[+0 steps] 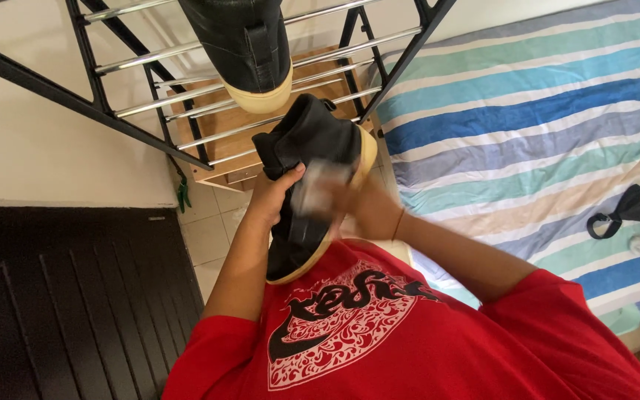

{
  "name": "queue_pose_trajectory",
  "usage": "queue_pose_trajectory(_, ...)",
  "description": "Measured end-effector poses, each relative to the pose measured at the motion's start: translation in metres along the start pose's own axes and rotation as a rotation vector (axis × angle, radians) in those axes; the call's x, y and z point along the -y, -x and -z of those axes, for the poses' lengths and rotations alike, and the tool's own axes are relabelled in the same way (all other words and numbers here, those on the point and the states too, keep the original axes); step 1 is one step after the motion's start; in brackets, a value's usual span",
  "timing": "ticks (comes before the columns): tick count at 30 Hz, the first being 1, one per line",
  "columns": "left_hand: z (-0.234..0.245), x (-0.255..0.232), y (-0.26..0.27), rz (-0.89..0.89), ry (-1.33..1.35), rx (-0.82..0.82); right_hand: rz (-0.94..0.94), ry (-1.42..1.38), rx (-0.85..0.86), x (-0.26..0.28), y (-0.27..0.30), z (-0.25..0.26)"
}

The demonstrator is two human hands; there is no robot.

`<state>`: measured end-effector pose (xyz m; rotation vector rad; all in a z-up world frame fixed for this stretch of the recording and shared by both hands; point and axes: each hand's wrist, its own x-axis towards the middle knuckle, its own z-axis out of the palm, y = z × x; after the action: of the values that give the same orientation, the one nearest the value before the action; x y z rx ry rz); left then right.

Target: The person wipes a black shoe with a white cloth, cleaning the upper, sides, and sole. The shoe is rotated and turned over to access different surfaces during the cleaning process.

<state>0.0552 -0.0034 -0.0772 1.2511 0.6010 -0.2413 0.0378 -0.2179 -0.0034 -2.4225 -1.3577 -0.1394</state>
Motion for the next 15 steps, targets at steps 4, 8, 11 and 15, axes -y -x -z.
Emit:
queue_pose_trajectory(4, -0.004, -0.01, 0.019, 0.042, -0.001, 0.004, -0.23, 0.374, 0.024, -0.066, 0.003, -0.012)
queue_pose_trajectory(8, -0.009, -0.013, 0.027, 0.052, 0.018, -0.006, -0.158, 0.109, 0.131, -0.001, -0.009, 0.007)
queue_pose_trajectory(11, 0.002, 0.001, 0.016, 0.041, -0.002, 0.02, 0.013, -0.203, 0.168, 0.014, 0.0, 0.009)
queue_pose_trajectory(15, 0.001, 0.006, 0.018, 0.022, 0.077, 0.134, -0.074, 0.311, 0.07, -0.081, 0.021, -0.028)
